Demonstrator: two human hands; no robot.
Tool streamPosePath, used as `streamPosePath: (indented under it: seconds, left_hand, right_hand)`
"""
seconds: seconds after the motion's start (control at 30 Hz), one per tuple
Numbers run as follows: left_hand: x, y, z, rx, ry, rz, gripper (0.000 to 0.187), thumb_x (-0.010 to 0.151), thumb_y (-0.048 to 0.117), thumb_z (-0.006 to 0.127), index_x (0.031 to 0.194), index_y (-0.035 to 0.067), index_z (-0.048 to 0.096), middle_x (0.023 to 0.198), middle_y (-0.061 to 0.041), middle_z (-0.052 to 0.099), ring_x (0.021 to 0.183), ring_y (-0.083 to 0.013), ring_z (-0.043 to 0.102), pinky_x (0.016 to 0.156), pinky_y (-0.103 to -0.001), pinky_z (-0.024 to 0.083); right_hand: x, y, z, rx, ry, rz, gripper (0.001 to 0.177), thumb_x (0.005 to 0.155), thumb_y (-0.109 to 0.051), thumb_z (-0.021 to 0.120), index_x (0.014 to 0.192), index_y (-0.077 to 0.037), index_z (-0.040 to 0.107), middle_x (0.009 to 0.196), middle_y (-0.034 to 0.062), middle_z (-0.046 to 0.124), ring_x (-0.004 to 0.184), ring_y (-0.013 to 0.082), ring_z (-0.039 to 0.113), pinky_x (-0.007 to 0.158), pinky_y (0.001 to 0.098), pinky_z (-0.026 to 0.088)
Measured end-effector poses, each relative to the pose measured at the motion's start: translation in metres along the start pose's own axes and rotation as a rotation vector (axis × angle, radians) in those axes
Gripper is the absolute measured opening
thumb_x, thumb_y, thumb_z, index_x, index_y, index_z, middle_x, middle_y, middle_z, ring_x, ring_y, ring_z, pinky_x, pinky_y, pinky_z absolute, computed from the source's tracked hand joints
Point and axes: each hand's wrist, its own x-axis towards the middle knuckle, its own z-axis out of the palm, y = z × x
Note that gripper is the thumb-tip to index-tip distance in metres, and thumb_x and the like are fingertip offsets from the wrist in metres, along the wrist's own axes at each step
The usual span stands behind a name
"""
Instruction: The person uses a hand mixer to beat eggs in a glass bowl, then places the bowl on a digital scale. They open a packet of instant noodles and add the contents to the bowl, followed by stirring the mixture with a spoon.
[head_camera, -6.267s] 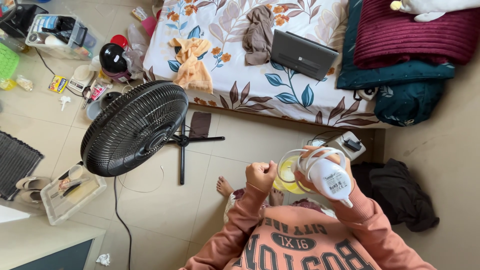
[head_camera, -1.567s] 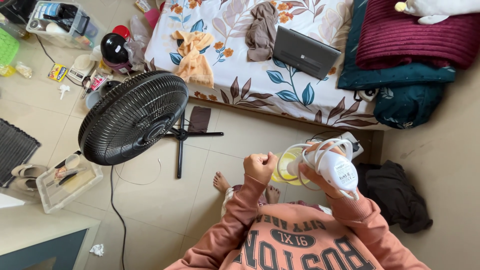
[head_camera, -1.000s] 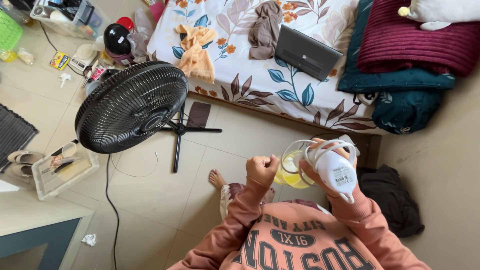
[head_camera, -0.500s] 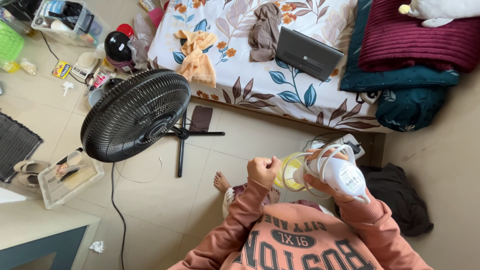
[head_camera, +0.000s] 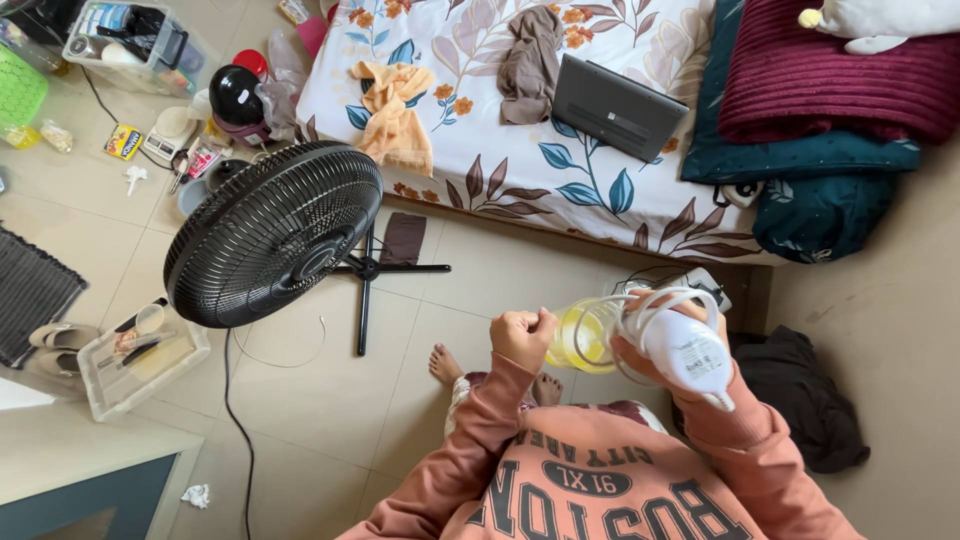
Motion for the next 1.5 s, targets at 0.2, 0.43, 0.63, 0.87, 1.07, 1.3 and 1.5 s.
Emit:
streamPosePath:
  seconds: [0.2, 0.43, 0.63, 0.87, 1.07, 1.3, 1.5]
  left_hand:
    - [-0.007, 0.002, 0.012, 0.0, -0.005, -0.013, 0.047, 0.091, 0.016, 0.068, 0.052, -0.004, 0.051, 0.041, -0.006, 0.036, 0.041, -0.0105, 0.03, 0.041, -0.034, 0.027]
    - [-0.021, 0.007, 0.024, -0.03, -0.04, 0.037, 0.042, 0.091, 0.017, 0.069, 0.057, -0.004, 0.054, 0.045, -0.009, 0.035, 0.044, -0.0123, 0.029, 0.043, -0.034, 0.031]
    - [-0.02, 0.005, 0.027, -0.013, 0.001, 0.007, 0.044, 0.091, 0.016, 0.066, 0.055, -0.004, 0.052, 0.043, -0.01, 0.035, 0.041, -0.0137, 0.03, 0.043, -0.035, 0.03]
    - [-0.008, 0.0, 0.025, 0.01, 0.02, 0.003, 0.045, 0.09, 0.016, 0.067, 0.053, -0.004, 0.052, 0.041, -0.007, 0.037, 0.04, -0.0119, 0.031, 0.041, -0.034, 0.028]
    - [-0.004, 0.004, 0.019, 0.007, -0.034, 0.007, 0.043, 0.091, 0.016, 0.066, 0.055, -0.004, 0.054, 0.041, -0.008, 0.038, 0.04, -0.0116, 0.032, 0.042, -0.034, 0.031]
    - [0.004, 0.008, 0.005, 0.025, -0.036, 0.008, 0.042, 0.089, 0.017, 0.066, 0.056, -0.005, 0.053, 0.043, -0.01, 0.036, 0.042, -0.0128, 0.031, 0.043, -0.035, 0.032]
    - [0.009, 0.004, 0.001, 0.043, -0.025, 0.032, 0.043, 0.089, 0.017, 0.066, 0.055, -0.005, 0.052, 0.042, -0.009, 0.036, 0.041, -0.0124, 0.031, 0.042, -0.035, 0.031]
  right_hand:
    - [-0.01, 0.003, -0.005, 0.091, -0.029, 0.046, 0.052, 0.068, -0.008, 0.09, 0.112, -0.005, 0.061, 0.109, 0.0098, 0.071, 0.1, 0.0205, 0.071, 0.087, 0.0339, 0.06]
    - [-0.008, -0.005, 0.003, -0.107, -0.009, -0.157, 0.053, 0.068, -0.007, 0.09, 0.113, -0.005, 0.061, 0.11, 0.01, 0.071, 0.102, 0.0208, 0.07, 0.089, 0.0347, 0.06]
    - [0.0, -0.002, -0.01, -0.078, 0.103, -0.175, 0.054, 0.07, -0.006, 0.089, 0.116, -0.005, 0.061, 0.112, 0.0102, 0.071, 0.104, 0.0212, 0.07, 0.091, 0.0356, 0.06]
    - [-0.015, -0.007, -0.016, 0.203, 0.063, 0.108, 0.049, 0.074, 0.004, 0.084, 0.118, -0.006, 0.064, 0.115, 0.0077, 0.068, 0.115, 0.0203, 0.065, 0.097, 0.037, 0.057]
    - [0.0, -0.003, 0.006, 0.094, 0.115, 0.084, 0.047, 0.074, 0.002, 0.085, 0.115, -0.006, 0.064, 0.113, 0.0076, 0.069, 0.111, 0.0198, 0.066, 0.094, 0.0359, 0.058]
    - [0.011, -0.007, 0.024, -0.089, 0.211, -0.02, 0.045, 0.073, 0.0, 0.085, 0.112, -0.006, 0.065, 0.11, 0.0075, 0.069, 0.106, 0.0191, 0.066, 0.091, 0.0348, 0.058]
    - [0.011, -0.01, 0.025, -0.127, 0.204, -0.038, 0.043, 0.072, -0.002, 0.086, 0.109, -0.006, 0.065, 0.108, 0.0074, 0.07, 0.102, 0.0186, 0.067, 0.089, 0.0337, 0.058]
